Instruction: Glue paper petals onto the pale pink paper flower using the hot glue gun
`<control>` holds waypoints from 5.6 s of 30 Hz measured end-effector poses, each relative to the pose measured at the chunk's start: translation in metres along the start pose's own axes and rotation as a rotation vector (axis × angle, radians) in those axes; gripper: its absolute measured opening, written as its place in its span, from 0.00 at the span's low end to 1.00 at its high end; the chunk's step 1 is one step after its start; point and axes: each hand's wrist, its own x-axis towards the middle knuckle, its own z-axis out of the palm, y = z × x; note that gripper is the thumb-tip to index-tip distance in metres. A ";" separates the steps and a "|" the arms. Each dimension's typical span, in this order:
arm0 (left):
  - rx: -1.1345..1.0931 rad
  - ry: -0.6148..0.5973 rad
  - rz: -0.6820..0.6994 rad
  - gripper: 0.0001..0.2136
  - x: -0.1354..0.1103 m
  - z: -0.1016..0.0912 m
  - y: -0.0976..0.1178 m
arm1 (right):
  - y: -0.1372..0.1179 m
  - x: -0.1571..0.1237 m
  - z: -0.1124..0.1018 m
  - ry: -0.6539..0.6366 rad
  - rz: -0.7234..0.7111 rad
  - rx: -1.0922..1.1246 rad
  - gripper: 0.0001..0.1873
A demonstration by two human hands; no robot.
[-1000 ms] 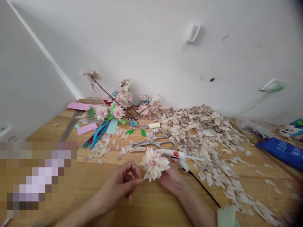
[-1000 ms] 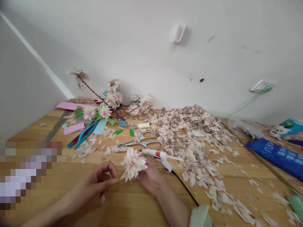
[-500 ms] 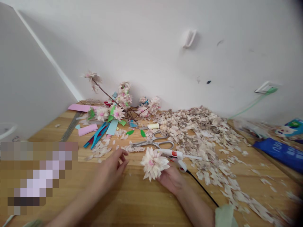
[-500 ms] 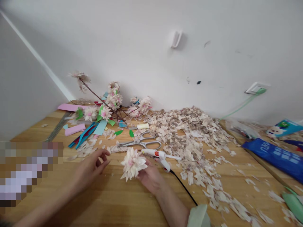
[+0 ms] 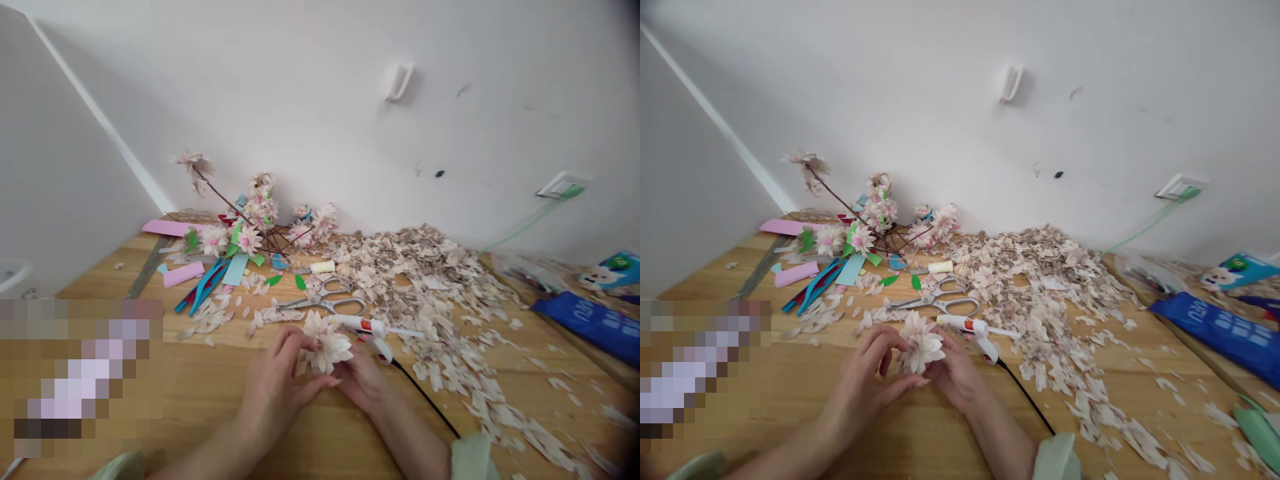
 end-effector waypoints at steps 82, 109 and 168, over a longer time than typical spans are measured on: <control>-1.723 -0.088 -0.754 0.14 0.028 -0.051 -0.004 | -0.010 0.003 -0.001 -0.158 -0.027 0.026 0.16; -1.007 -0.383 -0.733 0.24 0.005 -0.012 -0.022 | -0.008 0.002 -0.002 -0.130 -0.040 0.019 0.15; -1.241 0.041 -0.652 0.11 0.006 -0.051 -0.012 | -0.002 0.001 -0.011 -0.037 -0.097 -0.132 0.17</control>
